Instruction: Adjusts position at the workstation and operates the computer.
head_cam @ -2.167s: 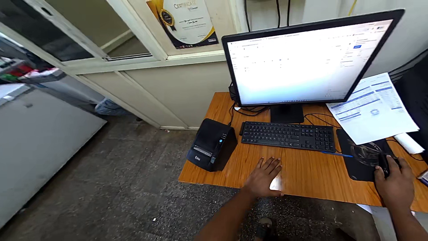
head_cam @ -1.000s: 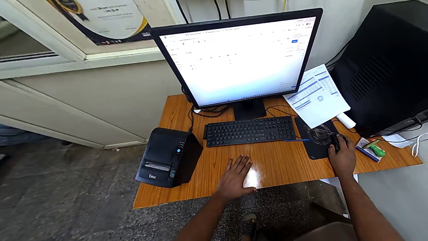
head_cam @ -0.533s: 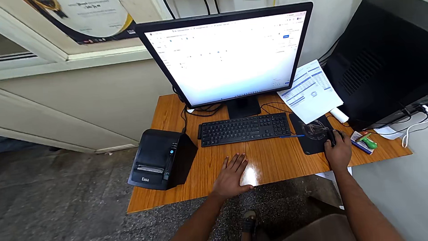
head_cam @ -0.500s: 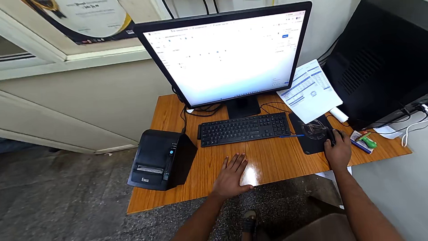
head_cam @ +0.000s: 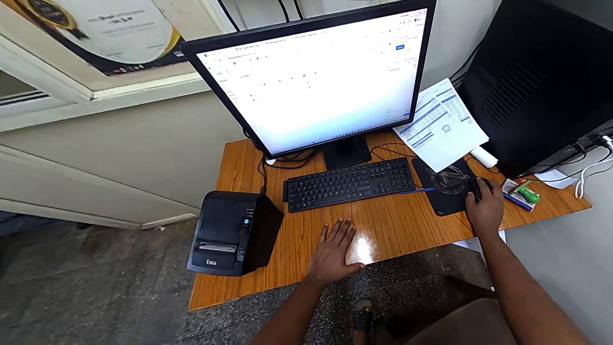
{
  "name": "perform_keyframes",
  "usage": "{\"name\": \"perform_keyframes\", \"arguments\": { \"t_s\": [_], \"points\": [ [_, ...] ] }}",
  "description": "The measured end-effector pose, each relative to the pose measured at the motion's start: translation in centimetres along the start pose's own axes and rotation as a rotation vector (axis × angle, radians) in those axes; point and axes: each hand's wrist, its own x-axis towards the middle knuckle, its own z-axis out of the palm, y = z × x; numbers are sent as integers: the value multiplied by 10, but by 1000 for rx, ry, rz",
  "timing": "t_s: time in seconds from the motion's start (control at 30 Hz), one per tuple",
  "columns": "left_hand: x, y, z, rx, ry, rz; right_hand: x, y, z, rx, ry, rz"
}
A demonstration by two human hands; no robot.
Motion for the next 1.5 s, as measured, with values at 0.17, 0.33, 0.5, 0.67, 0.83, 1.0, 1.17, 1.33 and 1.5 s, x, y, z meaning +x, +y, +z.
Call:
{"name": "perform_keyframes", "arguments": {
  "t_s": [0.17,0.33,0.5,0.67,0.83,1.0,1.17,1.33,1.5],
  "points": [
    [0,0,2,0,5,-1,1,0,-1,8,-6,6],
    [0,-1,2,-1,-7,0,0,-1,0,-2,-8,16],
    [0,0,-2,2,-17,-3,0,-1,0,-7,-2,14],
    [1,0,-2,-8,-11,-6,-1,-3,-3,9,4,8],
    [1,0,0,0,-2,1,-1,0,-2,-1,5,9],
    [0,1,-1,8,-17,-3,-1,-1,-2,-4,10,9],
    [0,0,2,4,8,3,-2,-1,-1,-3,8,4],
    [0,0,0,6,-6,4,-4,-1,-3,8,-1,-1],
    [0,0,1,8,3,4,-5,0,-2,5,2,12]
  ]
}}
